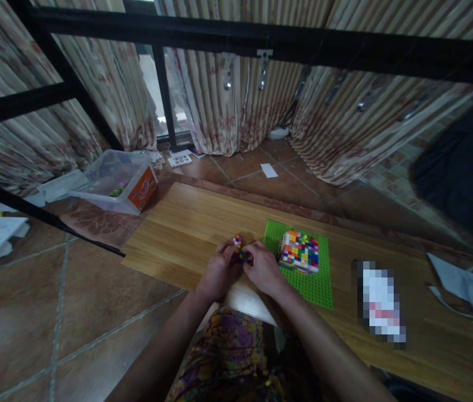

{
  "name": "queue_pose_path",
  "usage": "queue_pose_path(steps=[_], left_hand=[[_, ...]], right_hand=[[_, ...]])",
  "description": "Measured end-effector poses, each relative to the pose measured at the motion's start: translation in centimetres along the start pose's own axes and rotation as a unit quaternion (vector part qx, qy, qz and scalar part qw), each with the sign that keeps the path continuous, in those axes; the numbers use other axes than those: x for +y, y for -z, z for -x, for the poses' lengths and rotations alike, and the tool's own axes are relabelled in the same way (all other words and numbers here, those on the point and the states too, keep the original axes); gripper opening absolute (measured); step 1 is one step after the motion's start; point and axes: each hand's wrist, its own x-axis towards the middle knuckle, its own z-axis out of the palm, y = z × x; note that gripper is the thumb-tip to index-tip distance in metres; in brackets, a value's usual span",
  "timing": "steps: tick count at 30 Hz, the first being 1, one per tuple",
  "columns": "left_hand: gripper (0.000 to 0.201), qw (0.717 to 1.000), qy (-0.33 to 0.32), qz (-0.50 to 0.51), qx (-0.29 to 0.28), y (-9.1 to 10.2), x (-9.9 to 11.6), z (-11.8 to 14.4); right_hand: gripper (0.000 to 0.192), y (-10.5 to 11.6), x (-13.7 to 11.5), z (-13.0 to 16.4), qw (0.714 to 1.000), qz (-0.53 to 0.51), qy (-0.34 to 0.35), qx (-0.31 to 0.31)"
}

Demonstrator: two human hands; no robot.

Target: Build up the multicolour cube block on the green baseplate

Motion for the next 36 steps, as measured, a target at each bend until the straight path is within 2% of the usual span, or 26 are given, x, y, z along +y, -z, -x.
queue_pose_path(steps=[6, 9, 15, 21, 26, 31, 33, 36], left_hand=[[0.035, 1.0, 0.015, -0.019, 0.003, -0.3, 0.1, 0.1], [0.032, 0.999, 0.021, -0.024, 0.018, -0.6, 0.1, 0.2], [0.028, 0.999, 0.03, -0.01, 0.034, -1.0, 0.2, 0.2], [0.03, 0.994, 0.065, 0.055, 0.07, -0.8, -0.2, 0.2], [0.033, 0.977, 0.13, 0.146, 0.081, -1.2, -1.0, 0.0], [0.032, 0.939, 0.198, 0.267, 0.093, -1.4, -1.0, -0.3], [0.029, 0.903, 0.229, 0.351, 0.096, -1.3, -0.6, -0.4], [0.022, 0.826, 0.256, 0.488, 0.124, -1.1, 0.1, -0.8]], right_hand=[[0.024, -0.2, -0.1, 0.2, 0.999, -0.021, -0.005, 0.028], [0.019, -0.4, 0.0, 0.3, 0.997, -0.058, -0.008, 0.045], [0.022, -1.0, 0.2, 0.2, 0.988, -0.137, -0.025, 0.064], [0.025, -1.3, 0.1, 0.2, 0.979, -0.19, -0.034, 0.057], [0.029, -1.2, -0.4, -0.3, 0.978, -0.197, -0.035, 0.06], [0.03, -1.0, -1.4, -0.9, 0.978, -0.19, -0.031, 0.076], [0.033, -0.9, -2.0, -0.9, 0.98, -0.182, -0.016, 0.079], [0.035, -0.6, -3.2, -1.0, 0.986, -0.15, 0.011, 0.073]])
